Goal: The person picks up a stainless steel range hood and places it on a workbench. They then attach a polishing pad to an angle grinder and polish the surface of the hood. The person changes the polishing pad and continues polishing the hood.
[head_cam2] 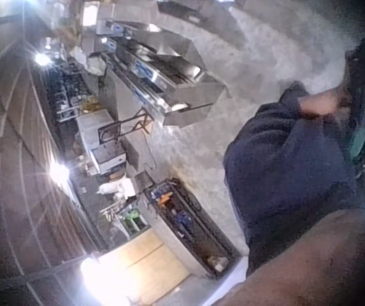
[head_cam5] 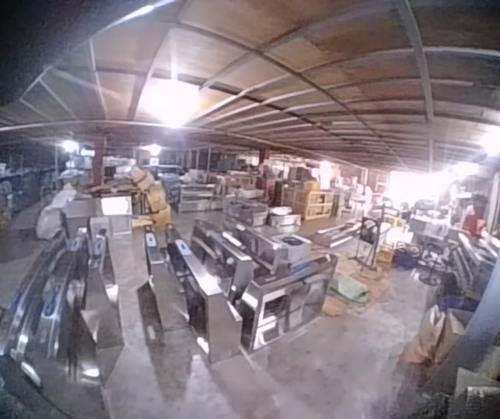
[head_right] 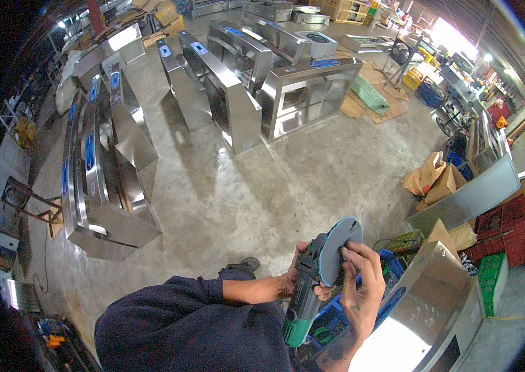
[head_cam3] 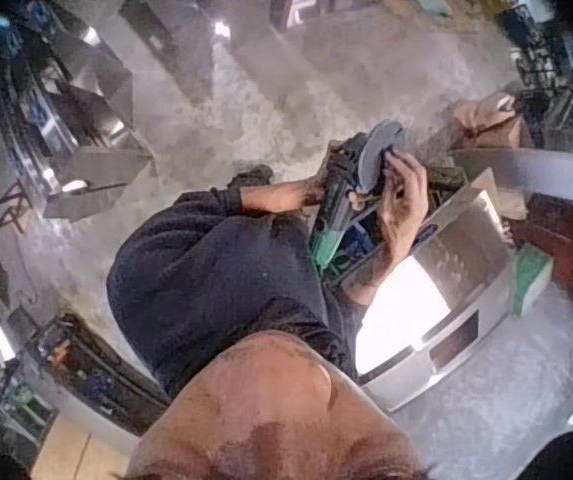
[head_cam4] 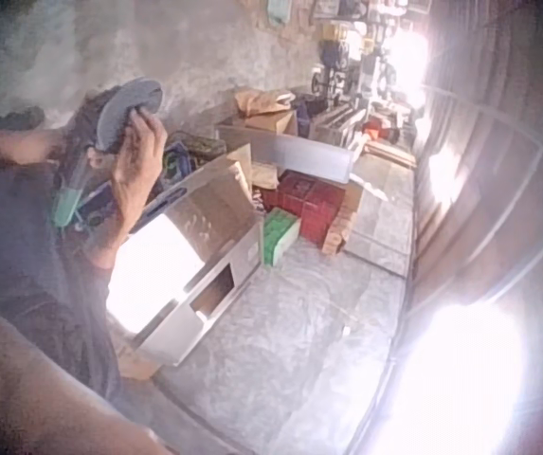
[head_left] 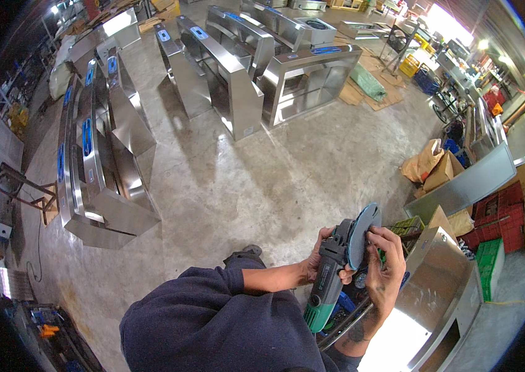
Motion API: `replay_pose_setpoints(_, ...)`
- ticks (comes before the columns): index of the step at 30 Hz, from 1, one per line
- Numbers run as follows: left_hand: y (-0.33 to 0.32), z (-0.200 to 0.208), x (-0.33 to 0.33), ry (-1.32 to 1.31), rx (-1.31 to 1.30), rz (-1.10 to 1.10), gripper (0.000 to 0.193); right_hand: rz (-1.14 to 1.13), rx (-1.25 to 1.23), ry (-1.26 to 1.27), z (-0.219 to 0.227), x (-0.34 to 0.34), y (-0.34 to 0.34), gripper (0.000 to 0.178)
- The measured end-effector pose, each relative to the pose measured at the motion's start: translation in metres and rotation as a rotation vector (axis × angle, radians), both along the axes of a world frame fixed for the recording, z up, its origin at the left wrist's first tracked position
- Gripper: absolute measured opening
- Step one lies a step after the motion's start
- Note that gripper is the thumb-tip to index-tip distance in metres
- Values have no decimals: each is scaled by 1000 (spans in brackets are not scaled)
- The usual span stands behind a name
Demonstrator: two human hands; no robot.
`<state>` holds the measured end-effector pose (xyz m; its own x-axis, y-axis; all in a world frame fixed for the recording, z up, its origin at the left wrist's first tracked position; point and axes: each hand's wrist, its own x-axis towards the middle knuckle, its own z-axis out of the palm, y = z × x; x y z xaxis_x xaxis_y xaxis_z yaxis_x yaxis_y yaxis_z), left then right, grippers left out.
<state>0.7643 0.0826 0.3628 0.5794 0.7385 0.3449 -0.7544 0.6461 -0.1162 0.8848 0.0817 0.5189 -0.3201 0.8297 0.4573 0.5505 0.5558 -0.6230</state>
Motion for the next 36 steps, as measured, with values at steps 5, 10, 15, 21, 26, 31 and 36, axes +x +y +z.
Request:
replay_pose_setpoints(5, 1, -2, -1, -23, 7, -12, 88, -75, 162, -56, -4, -8, 1, 31)
replay_pose_setpoints(10, 1, 0, -1, -29, 1, -17, 90, -350, -94, 641, -25, -4, 13, 17)
replay_pose_setpoints(15, 8, -33, 5, -202, 1, -145, 103, -139, -625, 1200, -34, 35, 23, 17)
replay_pose_setpoints(21, 12, -37, -11, 58, -193, 32, 111, -52, -64, -28, -10, -2, -12, 79)
replay_pose_setpoints(26, 16, -28, -9, -121, -576, -56, 93, -258, 66, -169, -21, -10, -21, 79)
replay_pose_setpoints(31, 34, -59, -6, 90, -89, 127, 86, -488, 93, -41, -58, -6, -17, 70)
replay_pose_setpoints(36, 52, -70, -8, 313, -121, 4, 87, -649, 90, 1, -112, 6, 3, 69)
